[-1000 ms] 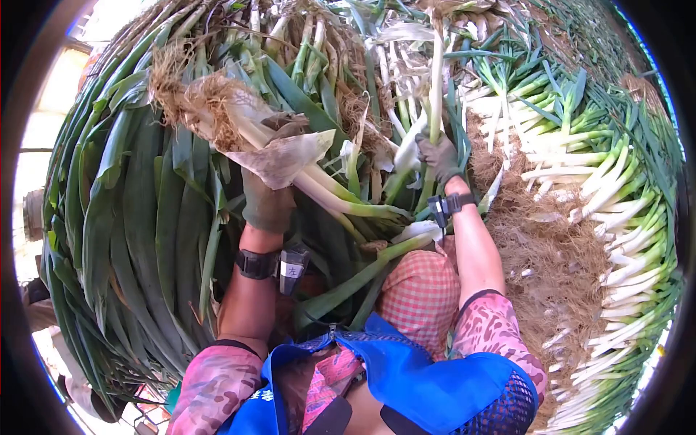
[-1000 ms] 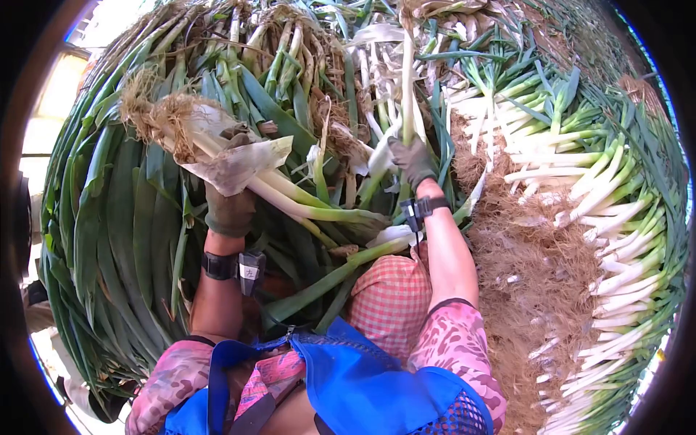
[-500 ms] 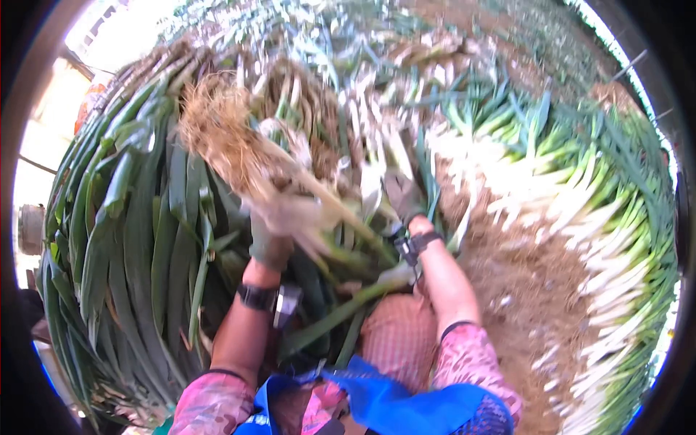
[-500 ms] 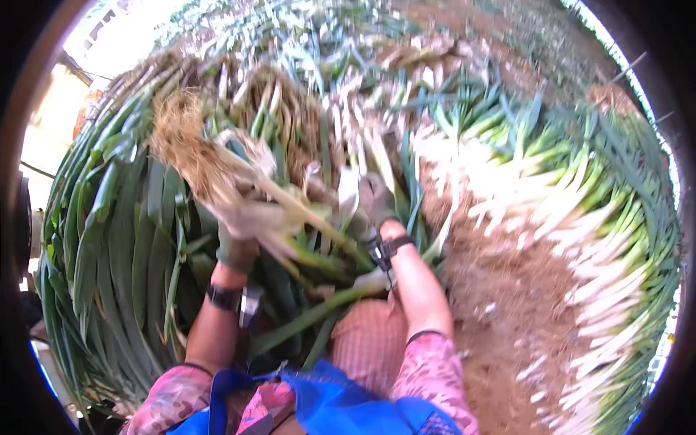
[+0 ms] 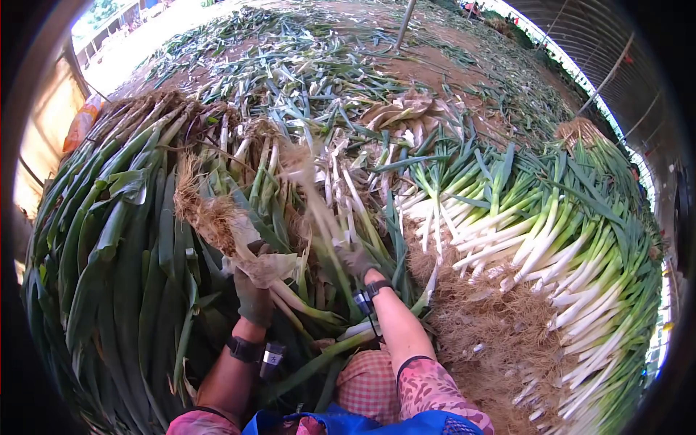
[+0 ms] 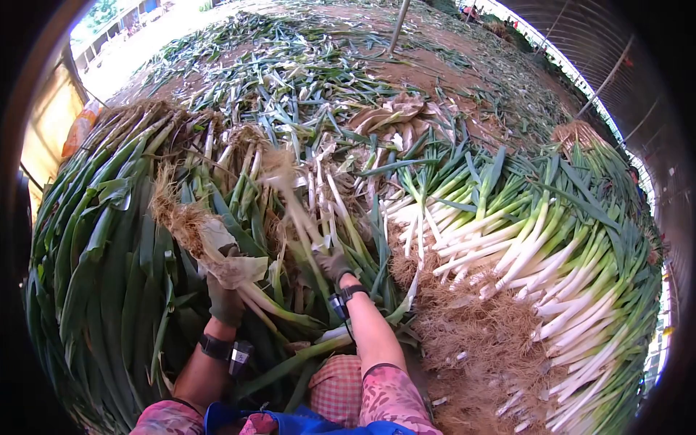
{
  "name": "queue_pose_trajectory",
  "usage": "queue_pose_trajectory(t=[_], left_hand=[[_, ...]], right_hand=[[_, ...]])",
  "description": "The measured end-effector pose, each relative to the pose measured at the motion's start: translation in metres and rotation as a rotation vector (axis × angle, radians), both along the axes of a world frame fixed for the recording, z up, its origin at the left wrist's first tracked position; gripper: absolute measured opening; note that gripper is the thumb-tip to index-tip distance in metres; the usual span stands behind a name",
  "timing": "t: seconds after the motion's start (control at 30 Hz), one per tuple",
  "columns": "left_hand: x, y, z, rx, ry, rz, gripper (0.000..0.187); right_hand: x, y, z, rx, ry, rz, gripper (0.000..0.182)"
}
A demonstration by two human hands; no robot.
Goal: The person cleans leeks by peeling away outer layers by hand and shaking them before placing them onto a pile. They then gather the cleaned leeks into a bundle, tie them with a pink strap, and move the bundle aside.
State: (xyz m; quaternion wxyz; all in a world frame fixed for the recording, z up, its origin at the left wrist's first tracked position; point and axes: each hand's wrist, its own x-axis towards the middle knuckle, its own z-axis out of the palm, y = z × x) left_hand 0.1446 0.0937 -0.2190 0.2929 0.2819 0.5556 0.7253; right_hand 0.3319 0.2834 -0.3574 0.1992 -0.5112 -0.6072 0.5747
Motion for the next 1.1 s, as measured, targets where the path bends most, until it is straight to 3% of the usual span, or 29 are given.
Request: queue_pose_trajectory(t=[0.1, 0.17, 0.2, 0.23, 0.27, 0.4, 0.5, 0.6, 0.63, 0.7, 0.8, 0.87, 0.9, 1.0, 1.1], left_hand=[[-0.003, -0.004, -0.01, 0.038, 0.003, 0.01, 0.051], [0.002, -0.007, 0.0, 0.072, -0.151, 0.042, 0.053], [-0.001, -0.009, -0.003, 0.055, -0.185, 0.051, 0.049], [-0.008, -0.007, -0.011, 0.04, -0.219, 0.059, 0.047], [-0.011, -0.004, -0.01, 0.029, -0.251, 0.067, 0.045], [-0.003, -0.001, -0.003, 0.104, -0.348, 0.17, 0.051], [-0.002, -0.008, 0.001, 0.133, -0.153, 0.174, 0.05], [-0.008, -0.006, -0.006, 0.071, -0.043, 0.159, 0.044], [-0.01, -0.002, -0.01, 0.071, -0.157, 0.123, 0.04], [-0.011, 0.007, -0.015, 0.062, -0.388, 0.043, 0.031], [0.001, 0.008, -0.009, 0.195, -0.423, -0.15, 0.027], [0.01, -0.001, 0.019, 0.205, -0.351, -0.291, 0.028], [0.014, -0.004, 0.029, 0.208, -0.31, -0.361, 0.028], [0.029, -0.006, 0.042, 0.314, -0.111, -0.401, 0.028], [0.012, -0.016, 0.024, 0.414, -0.7, -0.547, 0.032]], right_hand=[[-0.008, 0.03, -0.115, -0.211, 0.39, 0.124, 0.054], [-0.01, 0.008, -0.04, -0.085, 0.114, 0.234, 0.054], [-0.016, -0.007, 0.002, 0.129, -0.214, 0.286, 0.052], [-0.021, -0.017, 0.022, 0.344, -0.543, 0.332, 0.051], [-0.029, -0.029, 0.019, 0.503, -0.653, 0.238, 0.056], [-0.035, -0.041, 0.039, 0.353, -0.771, 0.11, 0.068], [-0.016, -0.034, 0.054, 0.394, -0.885, -0.223, 0.061], [0.029, -0.023, 0.066, 0.316, -0.74, -0.172, 0.058], [0.041, -0.017, 0.073, 0.185, -0.639, -0.124, 0.054], [0.063, -0.018, 0.069, 0.048, -0.202, -0.027, 0.048], [0.075, -0.039, 0.088, 0.06, 0.288, 0.115, 0.044], [0.048, -0.064, 0.169, 0.239, 0.278, 0.191, 0.044], [0.035, -0.077, 0.209, 0.165, 0.336, 0.225, 0.043], [0.001, -0.103, 0.233, 0.124, 0.452, 0.374, 0.044], [-0.014, -0.133, 0.225, 0.357, 0.36, 0.395, 0.046]])
